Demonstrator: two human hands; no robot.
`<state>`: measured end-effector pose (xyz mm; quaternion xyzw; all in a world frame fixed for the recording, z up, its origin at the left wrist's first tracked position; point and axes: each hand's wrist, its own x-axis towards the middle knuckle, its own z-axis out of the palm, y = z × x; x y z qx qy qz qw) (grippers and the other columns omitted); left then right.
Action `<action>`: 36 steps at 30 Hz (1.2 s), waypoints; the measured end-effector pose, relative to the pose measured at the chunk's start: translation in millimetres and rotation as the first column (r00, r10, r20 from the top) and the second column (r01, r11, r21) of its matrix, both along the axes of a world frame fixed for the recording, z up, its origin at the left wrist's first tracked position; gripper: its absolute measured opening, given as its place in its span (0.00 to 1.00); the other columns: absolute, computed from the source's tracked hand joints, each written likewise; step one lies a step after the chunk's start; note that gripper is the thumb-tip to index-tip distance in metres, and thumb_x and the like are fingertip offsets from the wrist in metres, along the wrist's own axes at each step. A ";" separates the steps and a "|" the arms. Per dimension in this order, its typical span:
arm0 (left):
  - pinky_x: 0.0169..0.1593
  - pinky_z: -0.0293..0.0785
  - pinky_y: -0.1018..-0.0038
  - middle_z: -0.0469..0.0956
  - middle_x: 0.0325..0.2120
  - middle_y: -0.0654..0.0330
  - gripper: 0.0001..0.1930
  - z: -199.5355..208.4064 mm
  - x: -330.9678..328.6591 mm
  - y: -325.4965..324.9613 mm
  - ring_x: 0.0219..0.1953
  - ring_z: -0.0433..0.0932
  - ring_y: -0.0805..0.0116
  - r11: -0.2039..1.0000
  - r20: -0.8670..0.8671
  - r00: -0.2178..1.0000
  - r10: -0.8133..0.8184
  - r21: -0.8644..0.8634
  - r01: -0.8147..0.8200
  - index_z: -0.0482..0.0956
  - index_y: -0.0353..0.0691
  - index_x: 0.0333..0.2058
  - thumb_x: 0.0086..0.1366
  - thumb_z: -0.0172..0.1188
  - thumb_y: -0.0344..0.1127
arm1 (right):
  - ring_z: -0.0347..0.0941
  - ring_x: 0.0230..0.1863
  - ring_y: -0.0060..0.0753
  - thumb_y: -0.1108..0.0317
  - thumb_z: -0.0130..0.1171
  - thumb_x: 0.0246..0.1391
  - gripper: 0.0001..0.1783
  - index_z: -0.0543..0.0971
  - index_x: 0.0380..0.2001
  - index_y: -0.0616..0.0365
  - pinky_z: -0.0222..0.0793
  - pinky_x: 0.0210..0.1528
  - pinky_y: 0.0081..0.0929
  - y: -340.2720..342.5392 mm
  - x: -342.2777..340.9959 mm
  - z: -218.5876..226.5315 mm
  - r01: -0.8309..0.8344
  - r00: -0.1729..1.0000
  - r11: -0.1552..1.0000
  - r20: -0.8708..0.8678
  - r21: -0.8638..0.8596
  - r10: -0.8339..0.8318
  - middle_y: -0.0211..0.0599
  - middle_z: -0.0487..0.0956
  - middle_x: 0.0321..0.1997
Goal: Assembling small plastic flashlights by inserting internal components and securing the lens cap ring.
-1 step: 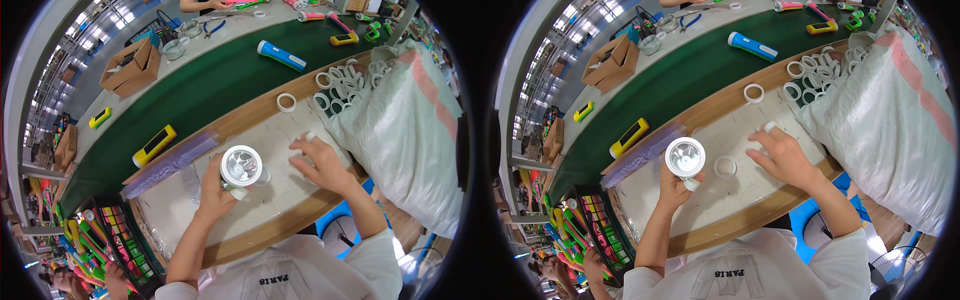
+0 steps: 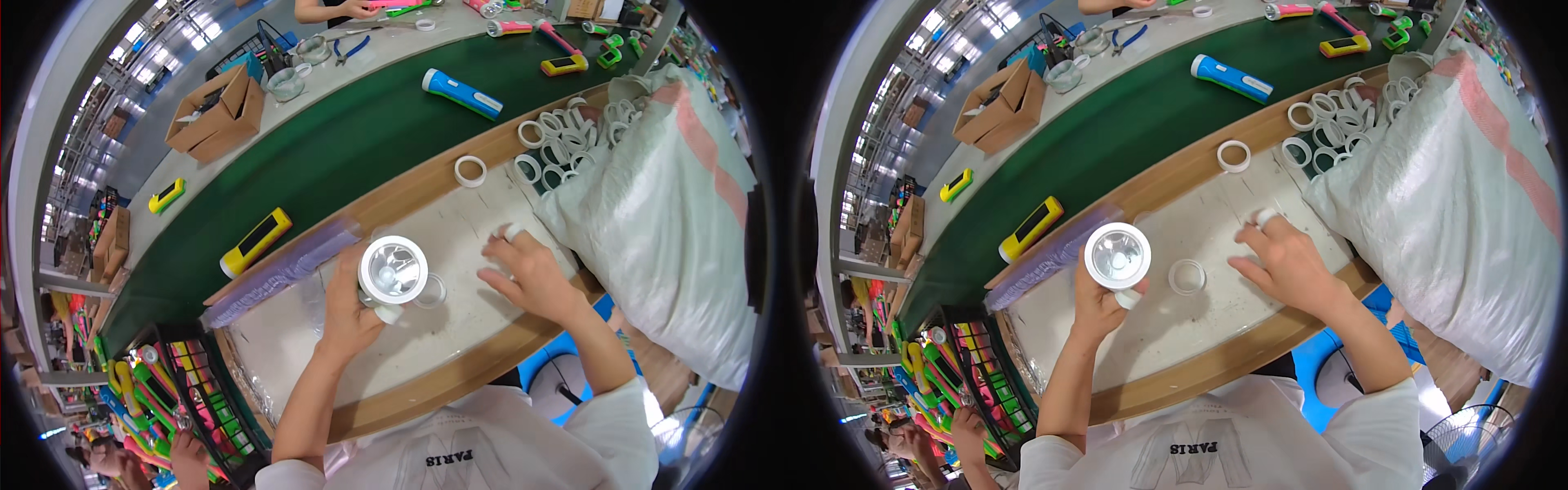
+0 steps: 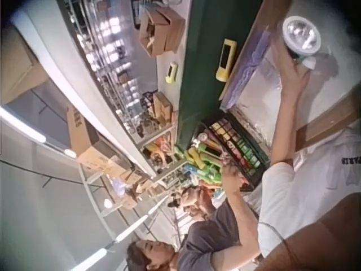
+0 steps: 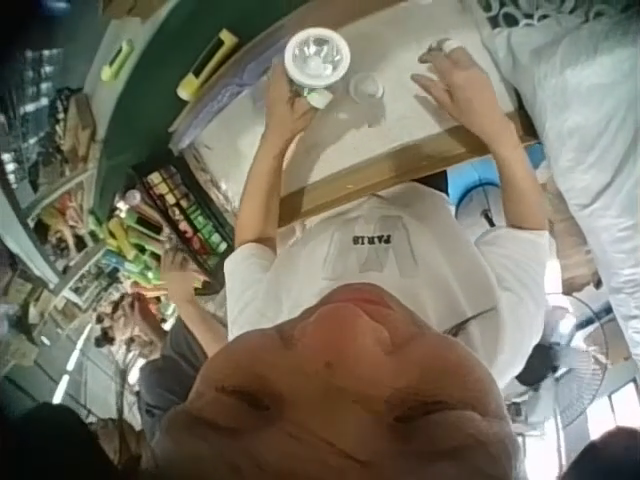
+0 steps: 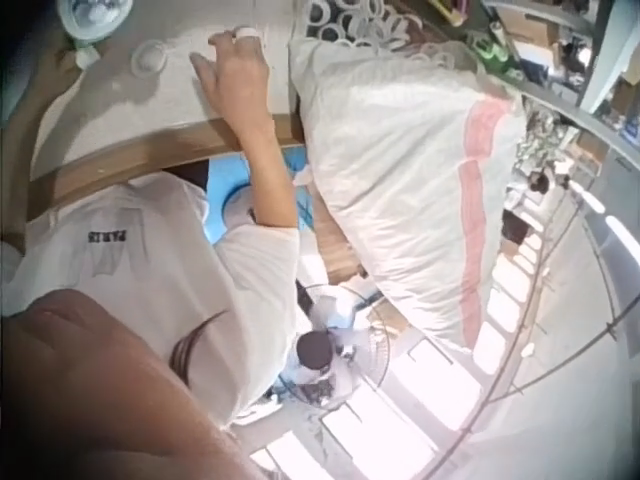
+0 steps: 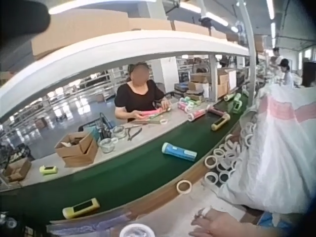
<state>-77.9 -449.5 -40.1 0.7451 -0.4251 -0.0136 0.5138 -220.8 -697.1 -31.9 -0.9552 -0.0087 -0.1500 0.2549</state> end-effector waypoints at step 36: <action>0.50 0.72 0.61 0.78 0.44 0.53 0.18 -20.0 -10.9 37.5 0.47 0.75 0.51 0.943 0.263 0.964 0.047 0.306 -0.129 0.78 0.37 0.39 0.45 0.64 0.21 | 0.71 0.38 0.35 0.69 0.67 0.50 0.14 0.73 0.37 0.57 0.69 0.41 0.25 74.6 -20.5 -8.7 -0.107 0.885 0.770 -0.292 0.629 0.362 0.44 0.75 0.46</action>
